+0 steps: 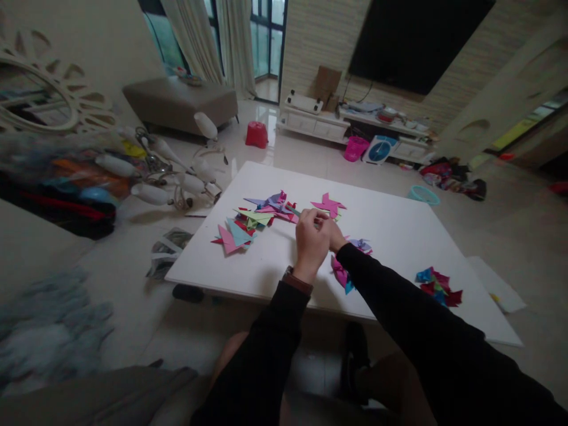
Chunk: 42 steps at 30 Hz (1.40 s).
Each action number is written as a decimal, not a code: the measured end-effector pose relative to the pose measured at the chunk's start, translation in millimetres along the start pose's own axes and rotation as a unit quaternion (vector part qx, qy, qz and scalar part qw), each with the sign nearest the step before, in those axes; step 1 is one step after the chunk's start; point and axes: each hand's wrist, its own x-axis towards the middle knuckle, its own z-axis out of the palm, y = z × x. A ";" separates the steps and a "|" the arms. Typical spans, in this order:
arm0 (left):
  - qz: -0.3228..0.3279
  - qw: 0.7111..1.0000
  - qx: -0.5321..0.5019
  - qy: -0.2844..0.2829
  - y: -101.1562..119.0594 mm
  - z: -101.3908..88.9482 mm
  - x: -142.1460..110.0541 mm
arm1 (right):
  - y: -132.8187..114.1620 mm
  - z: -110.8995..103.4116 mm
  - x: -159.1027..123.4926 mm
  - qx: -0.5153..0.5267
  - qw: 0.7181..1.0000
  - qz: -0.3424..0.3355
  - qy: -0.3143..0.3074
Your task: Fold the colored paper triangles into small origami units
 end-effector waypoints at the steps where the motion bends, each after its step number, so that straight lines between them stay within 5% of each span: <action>1: -0.002 1.000 -0.007 0.006 -0.9 0.1 1.3 | 6.6 -8.5 -10.3 0.008 1.000 0.003 0.026; 5: -0.026 0.999 -0.024 -0.008 -9.0 7.2 3.0 | 37.7 -41.9 -71.0 0.141 0.975 0.103 0.137; 11: -0.114 0.984 -0.036 -0.128 -38.1 38.6 -7.1 | 66.2 -54.6 -121.1 0.375 0.879 0.184 0.232; 15: -0.155 0.968 -0.051 -0.193 -50.1 56.8 -14.0 | 72.0 -51.3 -122.1 0.446 0.847 0.198 0.210; 20: -0.173 0.948 -0.090 -0.250 -47.0 70.0 -17.0 | 79.3 -57.4 -125.1 0.465 0.847 0.195 0.170; 35: -0.283 0.916 -0.258 -0.118 -40.3 91.2 -8.3 | 86.9 -65.4 -117.2 0.525 0.812 0.210 0.146; 39: -0.299 0.901 -0.298 -0.103 -44.4 95.2 -6.7 | 85.2 -70.0 -113.7 0.582 0.769 0.215 0.157; 42: -0.319 0.879 -0.338 -0.107 -44.6 99.2 -7.3 | 86.8 -74.7 -111.7 0.589 0.761 0.216 0.165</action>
